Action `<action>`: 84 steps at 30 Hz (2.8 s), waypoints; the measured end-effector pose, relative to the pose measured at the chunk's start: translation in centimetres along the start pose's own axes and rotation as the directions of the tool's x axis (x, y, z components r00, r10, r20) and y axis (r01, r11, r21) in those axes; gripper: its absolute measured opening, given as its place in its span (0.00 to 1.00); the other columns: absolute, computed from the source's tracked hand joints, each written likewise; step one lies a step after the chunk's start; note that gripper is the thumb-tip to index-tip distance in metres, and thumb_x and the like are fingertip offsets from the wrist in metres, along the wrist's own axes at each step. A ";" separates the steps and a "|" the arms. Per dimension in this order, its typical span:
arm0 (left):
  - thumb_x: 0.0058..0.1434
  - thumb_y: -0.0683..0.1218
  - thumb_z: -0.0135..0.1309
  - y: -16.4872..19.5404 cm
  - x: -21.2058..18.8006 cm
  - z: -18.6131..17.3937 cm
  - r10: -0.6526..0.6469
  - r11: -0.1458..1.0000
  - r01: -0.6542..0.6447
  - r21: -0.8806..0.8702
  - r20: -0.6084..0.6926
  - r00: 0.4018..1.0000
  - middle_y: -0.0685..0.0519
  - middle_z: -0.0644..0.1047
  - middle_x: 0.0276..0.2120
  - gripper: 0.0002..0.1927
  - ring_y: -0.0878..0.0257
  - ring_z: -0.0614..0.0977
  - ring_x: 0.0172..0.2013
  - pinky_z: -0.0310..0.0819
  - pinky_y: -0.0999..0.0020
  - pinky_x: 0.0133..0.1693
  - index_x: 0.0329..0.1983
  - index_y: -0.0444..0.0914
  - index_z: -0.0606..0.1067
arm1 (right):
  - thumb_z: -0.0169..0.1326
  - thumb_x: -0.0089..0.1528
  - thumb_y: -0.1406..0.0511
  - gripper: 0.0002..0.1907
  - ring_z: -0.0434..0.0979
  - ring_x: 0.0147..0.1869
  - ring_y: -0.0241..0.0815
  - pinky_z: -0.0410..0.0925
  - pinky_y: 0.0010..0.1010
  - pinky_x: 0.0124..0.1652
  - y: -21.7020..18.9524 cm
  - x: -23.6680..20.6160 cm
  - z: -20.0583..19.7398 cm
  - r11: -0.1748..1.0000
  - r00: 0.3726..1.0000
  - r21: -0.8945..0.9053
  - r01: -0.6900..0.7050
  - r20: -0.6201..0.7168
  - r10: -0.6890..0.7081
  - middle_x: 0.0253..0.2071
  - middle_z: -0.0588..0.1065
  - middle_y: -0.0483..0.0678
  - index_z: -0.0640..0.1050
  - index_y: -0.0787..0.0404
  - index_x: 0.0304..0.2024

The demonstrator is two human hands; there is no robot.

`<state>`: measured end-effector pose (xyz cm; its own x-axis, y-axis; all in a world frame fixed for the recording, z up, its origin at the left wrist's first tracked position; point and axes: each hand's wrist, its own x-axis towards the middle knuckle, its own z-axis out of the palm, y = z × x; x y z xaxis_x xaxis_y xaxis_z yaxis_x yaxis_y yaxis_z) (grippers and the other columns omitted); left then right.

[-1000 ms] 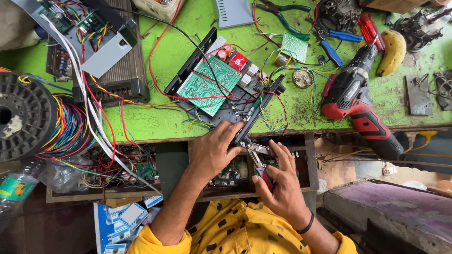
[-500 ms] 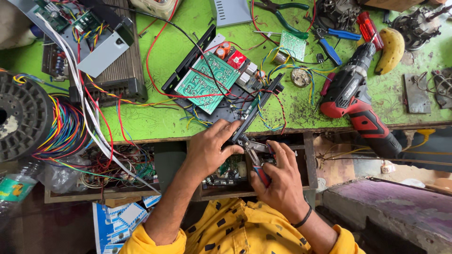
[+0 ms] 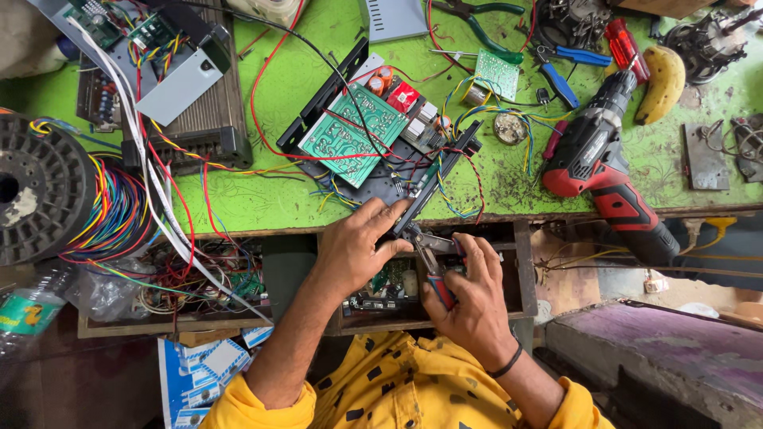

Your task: The person uses pliers to strip and adjust wires on a circuit board assembly, then uses a screwdriver to tighten a terminal. The person also handles a small cylindrical component and repositions wires on the board.

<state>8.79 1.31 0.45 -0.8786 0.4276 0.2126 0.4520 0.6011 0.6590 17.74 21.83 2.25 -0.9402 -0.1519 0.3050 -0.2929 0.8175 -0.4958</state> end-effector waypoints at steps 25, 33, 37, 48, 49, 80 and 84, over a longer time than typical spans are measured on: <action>0.55 0.58 0.65 0.0 0.4 -0.8 -0.016 0.999 0.016 -0.034 0.021 1.000 0.50 0.75 0.42 0.34 0.50 0.80 0.35 0.75 0.56 0.34 0.64 0.45 0.72 | 0.61 0.59 0.59 0.17 0.66 0.69 0.64 0.58 0.48 0.65 -0.3 -1.3 0.3 0.902 0.954 0.321 -0.288 0.180 0.241 0.66 0.68 0.65 0.80 0.70 0.31; 0.55 0.60 0.65 0.0 0.3 -0.4 0.013 1.000 -0.014 -0.005 -0.029 0.999 0.52 0.76 0.44 0.34 0.51 0.81 0.35 0.75 0.56 0.33 0.64 0.45 0.73 | 0.57 0.62 0.54 0.22 0.65 0.72 0.62 0.59 0.46 0.65 0.3 -1.4 -0.1 0.829 0.880 0.339 -0.445 0.339 0.333 0.69 0.67 0.65 0.82 0.70 0.38; 0.55 0.60 0.64 0.1 0.2 -0.5 -0.008 1.000 0.008 0.004 0.004 1.000 0.52 0.76 0.43 0.34 0.51 0.81 0.35 0.75 0.56 0.32 0.64 0.46 0.72 | 0.57 0.63 0.54 0.22 0.61 0.75 0.64 0.57 0.47 0.66 0.3 -1.5 -0.4 0.834 0.877 0.324 -0.446 0.345 0.335 0.69 0.65 0.68 0.83 0.71 0.37; 0.56 0.61 0.63 -0.1 0.1 -0.5 0.009 1.000 -0.009 0.005 0.001 1.000 0.53 0.75 0.43 0.35 0.52 0.82 0.34 0.75 0.57 0.31 0.65 0.47 0.71 | 0.51 0.69 0.56 0.25 0.62 0.75 0.43 0.62 0.35 0.60 0.9 -1.1 -0.5 0.557 0.823 0.613 -0.560 0.489 0.289 0.69 0.68 0.65 0.71 0.71 0.26; 0.56 0.61 0.63 -0.1 0.1 -0.5 0.004 1.000 -0.004 0.008 0.007 1.000 0.53 0.75 0.43 0.35 0.52 0.82 0.34 0.75 0.57 0.31 0.65 0.47 0.71 | 0.51 0.69 0.56 0.24 0.64 0.68 0.42 0.63 0.34 0.57 0.7 -1.2 -0.5 0.539 0.796 0.591 -0.600 0.512 0.324 0.70 0.68 0.62 0.72 0.71 0.28; 0.57 0.61 0.62 0.0 0.0 -0.9 0.027 0.999 -0.027 -0.031 -0.010 1.000 0.54 0.75 0.40 0.34 0.54 0.80 0.32 0.74 0.59 0.29 0.65 0.46 0.72 | 0.53 0.63 0.58 0.23 0.75 0.45 0.50 0.69 0.36 0.43 -0.3 0.2 -1.6 0.702 0.773 0.396 -0.592 0.525 0.355 0.61 0.75 0.57 0.71 0.73 0.23; 0.57 0.61 0.62 -0.1 -0.2 -0.9 0.001 1.000 -0.001 0.001 0.025 1.000 0.52 0.75 0.40 0.34 0.53 0.80 0.31 0.73 0.57 0.30 0.65 0.47 0.72 | 0.55 0.61 0.57 0.22 0.78 0.45 0.50 0.70 0.38 0.43 -0.9 0.7 -2.0 0.784 0.807 0.316 -0.535 0.465 0.363 0.59 0.73 0.60 0.75 0.71 0.24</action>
<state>8.75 0.53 1.01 -0.8738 0.4453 0.1951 0.4533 0.6010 0.6583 17.73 22.10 4.56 -0.9464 -0.0841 -0.3118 0.2180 0.5460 -0.8089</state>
